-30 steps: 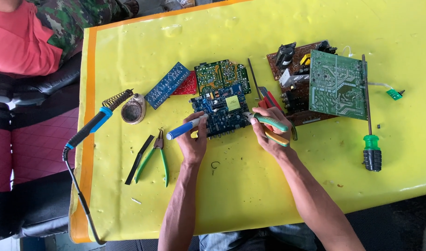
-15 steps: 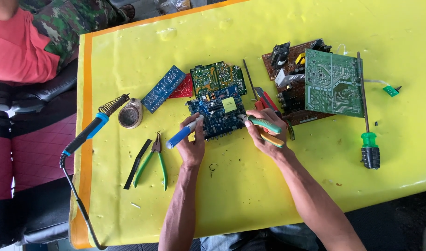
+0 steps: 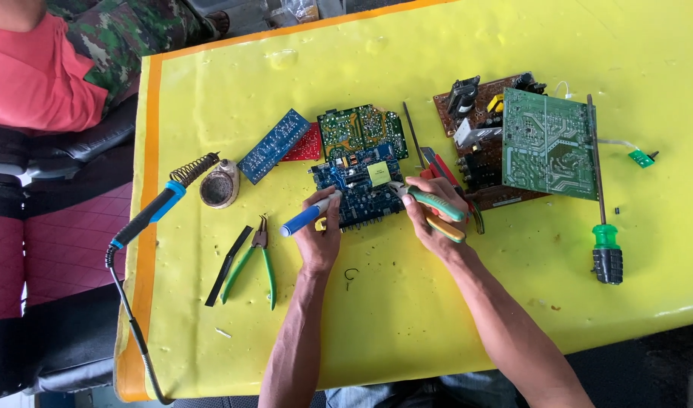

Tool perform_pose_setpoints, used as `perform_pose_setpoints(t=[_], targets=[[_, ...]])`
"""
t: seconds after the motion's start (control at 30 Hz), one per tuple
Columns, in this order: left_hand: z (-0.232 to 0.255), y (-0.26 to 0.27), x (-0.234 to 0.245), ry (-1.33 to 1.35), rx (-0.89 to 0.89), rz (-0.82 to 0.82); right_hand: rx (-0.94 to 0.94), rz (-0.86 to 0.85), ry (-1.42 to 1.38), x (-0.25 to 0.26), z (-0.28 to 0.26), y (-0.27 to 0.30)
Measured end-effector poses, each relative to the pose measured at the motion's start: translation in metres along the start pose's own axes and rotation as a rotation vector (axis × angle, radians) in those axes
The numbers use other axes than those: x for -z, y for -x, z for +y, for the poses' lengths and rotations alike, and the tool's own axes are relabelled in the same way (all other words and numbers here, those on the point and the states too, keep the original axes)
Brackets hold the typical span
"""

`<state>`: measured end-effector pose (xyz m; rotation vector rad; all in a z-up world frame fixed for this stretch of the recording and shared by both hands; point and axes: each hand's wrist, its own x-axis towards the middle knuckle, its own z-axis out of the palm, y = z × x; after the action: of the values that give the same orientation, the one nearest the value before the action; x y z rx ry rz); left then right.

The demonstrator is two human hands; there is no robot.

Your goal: The person uses a soldering iron and a desoldering pump to remove components from a circuit board. They repeatedly heat solder joints and use the pump to extract molten solder, working on various points of the board.

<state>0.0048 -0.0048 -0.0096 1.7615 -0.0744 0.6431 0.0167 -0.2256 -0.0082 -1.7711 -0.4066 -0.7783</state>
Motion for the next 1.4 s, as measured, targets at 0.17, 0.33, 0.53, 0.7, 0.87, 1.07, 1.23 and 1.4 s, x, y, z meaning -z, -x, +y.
perform_pose_setpoints(t=[0.17, 0.33, 0.53, 0.7, 0.87, 1.07, 1.23, 1.4], targets=[[-0.001, -0.001, 0.001, 0.006, 0.054, -0.022, -0.026, -0.042, 0.029, -0.002, 0.001, 0.003], [0.003, 0.000, 0.000, 0.010, 0.082, -0.040, 0.014, -0.046, 0.111, -0.008, 0.015, 0.012], [0.000, -0.001, 0.001, -0.036, 0.135, -0.044, 0.002, -0.056, 0.092, -0.014, 0.012, 0.014], [-0.002, -0.001, 0.001, -0.050, 0.094, -0.029, 0.009, -0.034, 0.160, -0.017, 0.005, 0.012], [-0.003, -0.003, 0.001, -0.049, 0.131, -0.027, -0.030, -0.022, 0.126, -0.016, 0.015, 0.017], [-0.006, -0.001, 0.001, -0.044, 0.112, -0.019, -0.031, -0.020, 0.098, -0.016, 0.018, 0.020], [0.005, 0.000, 0.002, -0.038, 0.141, -0.034, 0.003, -0.021, 0.118, -0.023, 0.020, 0.022], [0.009, -0.002, 0.001, -0.070, 0.143, -0.053, -0.038, -0.049, 0.068, -0.025, 0.001, 0.013]])
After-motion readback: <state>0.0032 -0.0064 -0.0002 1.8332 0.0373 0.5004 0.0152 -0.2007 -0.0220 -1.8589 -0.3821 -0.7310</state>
